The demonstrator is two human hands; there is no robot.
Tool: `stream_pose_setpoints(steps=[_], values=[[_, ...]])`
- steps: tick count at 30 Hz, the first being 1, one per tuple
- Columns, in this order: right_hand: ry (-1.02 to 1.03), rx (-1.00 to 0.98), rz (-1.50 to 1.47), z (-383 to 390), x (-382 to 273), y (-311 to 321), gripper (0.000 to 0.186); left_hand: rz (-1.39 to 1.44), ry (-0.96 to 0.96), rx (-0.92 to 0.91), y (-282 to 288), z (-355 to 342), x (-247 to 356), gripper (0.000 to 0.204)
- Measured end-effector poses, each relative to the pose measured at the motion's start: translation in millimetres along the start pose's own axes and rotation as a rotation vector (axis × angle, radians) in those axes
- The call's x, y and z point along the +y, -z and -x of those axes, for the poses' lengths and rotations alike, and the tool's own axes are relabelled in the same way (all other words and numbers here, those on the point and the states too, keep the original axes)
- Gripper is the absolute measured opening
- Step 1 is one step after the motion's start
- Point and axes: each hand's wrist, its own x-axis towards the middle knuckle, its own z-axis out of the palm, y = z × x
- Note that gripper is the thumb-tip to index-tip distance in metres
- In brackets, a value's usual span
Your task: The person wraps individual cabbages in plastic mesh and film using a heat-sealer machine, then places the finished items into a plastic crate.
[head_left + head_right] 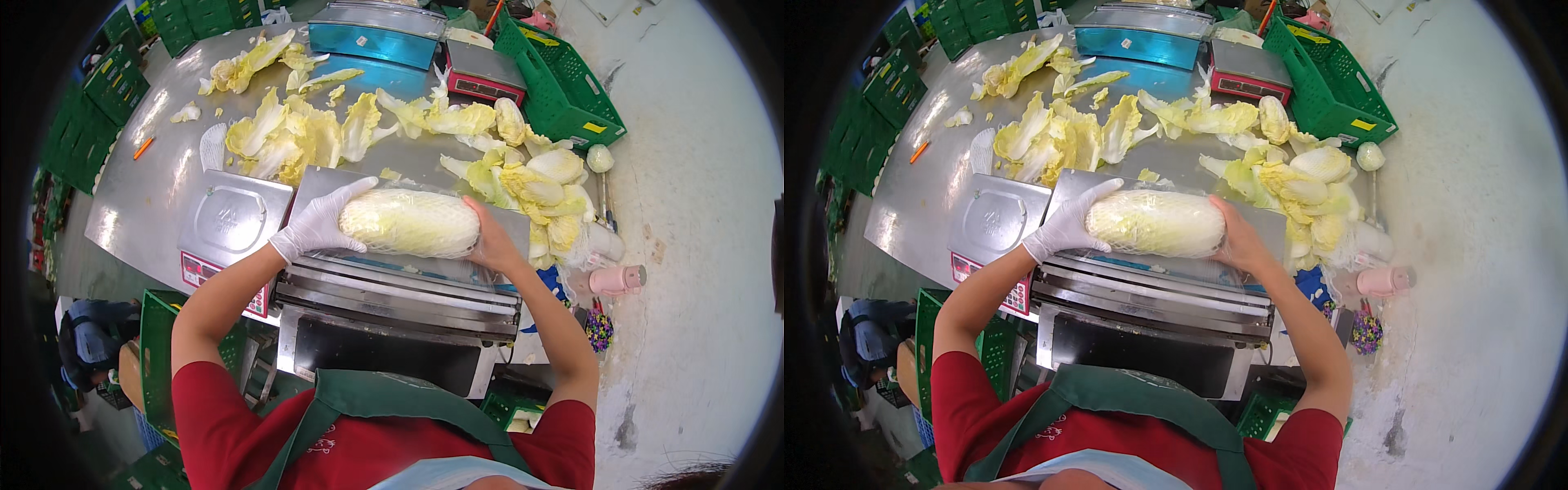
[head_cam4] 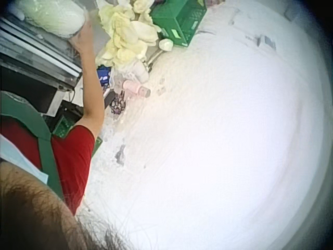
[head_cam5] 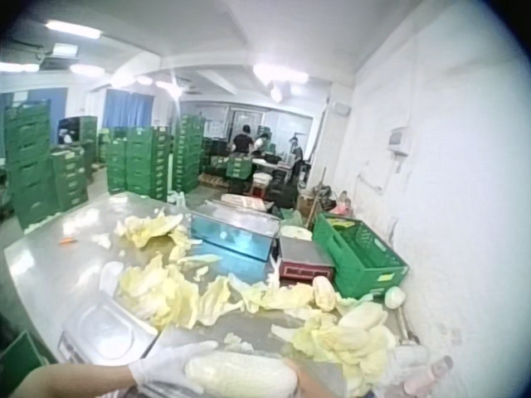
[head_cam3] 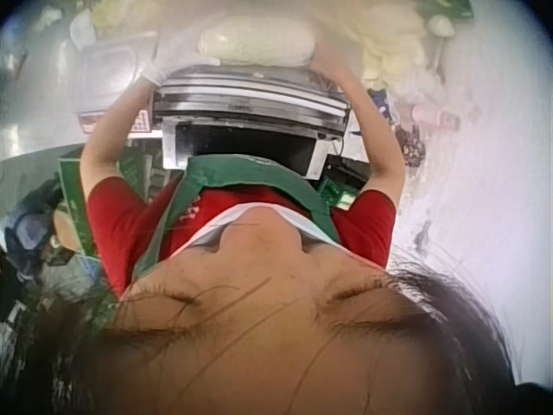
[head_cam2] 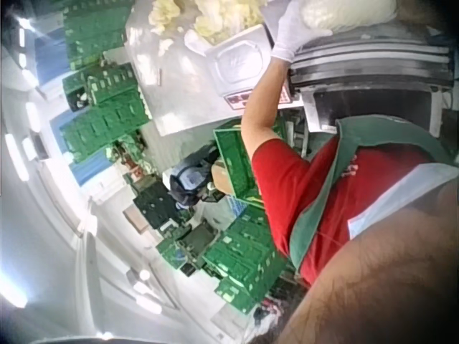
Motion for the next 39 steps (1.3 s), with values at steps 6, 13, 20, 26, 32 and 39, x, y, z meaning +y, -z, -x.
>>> stream_pose_setpoints(steps=[6,13,20,26,32,39], values=[[-0.661,-0.244,-0.516,8.1,-42.3,20.8,0.073,0.555,0.483,-0.199,2.7,-7.0,-23.3,0.080],[-0.798,-0.355,-0.460,14.8,-24.0,37.4,0.065,-0.179,0.843,-0.304,41.1,-30.4,45.9,0.074],[0.432,0.072,0.592,41.9,-12.7,36.3,0.081,-0.792,-0.555,-0.193,47.3,17.2,3.8,0.076],[0.039,-0.178,0.312,17.1,-12.2,0.1,0.088,-0.553,-0.262,-0.211,9.8,-1.0,-16.3,0.074],[0.122,0.029,-0.050,43.5,-22.5,-8.4,0.104,-0.110,-0.116,-0.197,17.2,19.0,20.2,0.089],[-0.836,-0.536,-1.105,144.3,-114.3,5.3,0.078,0.902,0.649,-0.575,-5.3,125.2,76.0,0.095]])
